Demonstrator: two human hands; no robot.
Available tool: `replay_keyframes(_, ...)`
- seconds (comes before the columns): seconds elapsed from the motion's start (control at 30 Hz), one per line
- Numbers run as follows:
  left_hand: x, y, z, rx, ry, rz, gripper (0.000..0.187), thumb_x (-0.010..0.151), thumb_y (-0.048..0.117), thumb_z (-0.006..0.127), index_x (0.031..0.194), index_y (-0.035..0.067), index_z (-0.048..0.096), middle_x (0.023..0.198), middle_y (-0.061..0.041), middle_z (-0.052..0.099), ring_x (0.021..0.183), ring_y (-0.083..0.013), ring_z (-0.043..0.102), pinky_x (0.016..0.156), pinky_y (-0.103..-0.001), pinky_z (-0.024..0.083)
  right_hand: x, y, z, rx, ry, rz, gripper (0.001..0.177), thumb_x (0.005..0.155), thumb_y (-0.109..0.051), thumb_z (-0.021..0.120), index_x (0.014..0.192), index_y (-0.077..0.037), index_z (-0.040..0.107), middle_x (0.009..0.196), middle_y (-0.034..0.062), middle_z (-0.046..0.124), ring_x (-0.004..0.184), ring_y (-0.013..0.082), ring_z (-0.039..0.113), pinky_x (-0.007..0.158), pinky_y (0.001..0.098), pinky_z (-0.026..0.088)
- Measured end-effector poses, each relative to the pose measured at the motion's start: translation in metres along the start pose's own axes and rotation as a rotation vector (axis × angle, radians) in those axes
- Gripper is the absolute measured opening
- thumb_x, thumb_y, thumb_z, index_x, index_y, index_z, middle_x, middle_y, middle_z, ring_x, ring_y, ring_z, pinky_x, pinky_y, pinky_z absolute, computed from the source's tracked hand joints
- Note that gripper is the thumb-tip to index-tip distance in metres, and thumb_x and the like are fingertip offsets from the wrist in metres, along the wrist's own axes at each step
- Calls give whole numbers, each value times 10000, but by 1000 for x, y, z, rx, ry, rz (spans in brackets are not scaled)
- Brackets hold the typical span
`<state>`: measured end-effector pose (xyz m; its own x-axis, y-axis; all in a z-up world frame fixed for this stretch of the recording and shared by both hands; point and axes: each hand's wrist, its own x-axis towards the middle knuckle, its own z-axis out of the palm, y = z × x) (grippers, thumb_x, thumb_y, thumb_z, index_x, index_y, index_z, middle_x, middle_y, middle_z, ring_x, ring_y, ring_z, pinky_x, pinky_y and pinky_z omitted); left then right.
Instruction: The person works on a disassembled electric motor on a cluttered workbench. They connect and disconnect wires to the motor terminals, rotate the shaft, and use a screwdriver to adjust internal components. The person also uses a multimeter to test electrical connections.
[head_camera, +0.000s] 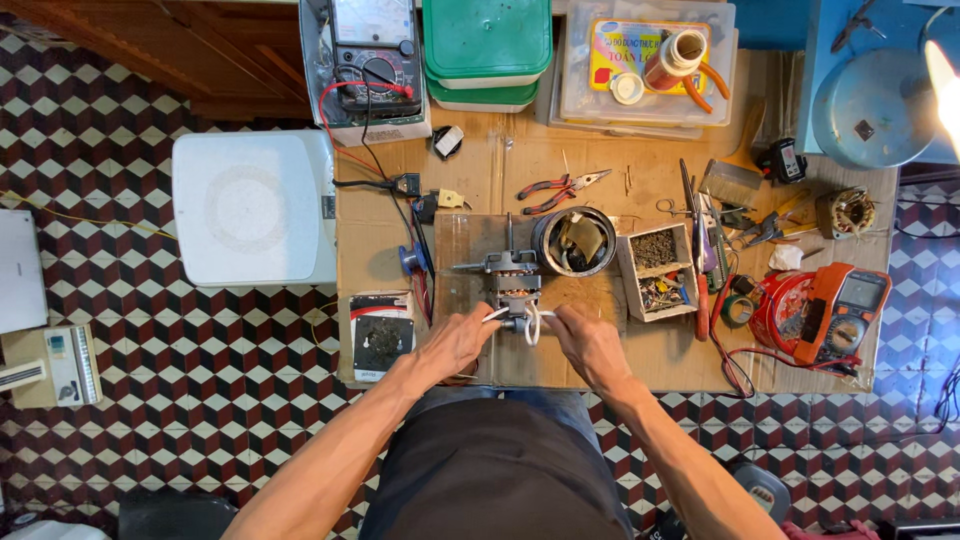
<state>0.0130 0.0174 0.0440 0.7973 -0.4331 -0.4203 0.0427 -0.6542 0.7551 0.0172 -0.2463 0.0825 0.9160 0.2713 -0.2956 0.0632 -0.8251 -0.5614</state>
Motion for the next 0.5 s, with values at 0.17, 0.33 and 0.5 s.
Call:
replay_keyframes(0.17, -12, 9, -3, -329, 41, -115, 299, 1076, 269, 463, 1254, 49, 558, 670, -159, 708, 656, -299, 742, 594, -424, 533, -3, 13, 17, 705, 150, 457, 293, 1027, -263, 590, 1076, -9, 728, 844, 139, 780, 715, 172, 753, 672, 307, 613)
replay_keyframes(0.33, -22, 32, -10, -416, -23, -491, 471, 1055, 308, 381, 1502, 172, 443, 792, -69, 764, 602, -360, 632, 574, -436, 472, 2, 27, 37, 1260, 152, 750, 248, 1026, -208, 555, 1046, 25, 637, 831, 182, 726, 660, 241, 727, 616, 331, 625)
replay_keyframes(0.5, -43, 33, -12, -402, 6, -376, 447, 1040, 290, 411, 1464, 204, 523, 728, -106, 763, 661, -193, 719, 656, -350, 549, 1, 41, 58, 1415, 36, 1014, 212, 998, -146, 516, 1105, 1, 623, 822, 198, 716, 634, 244, 702, 551, 327, 583)
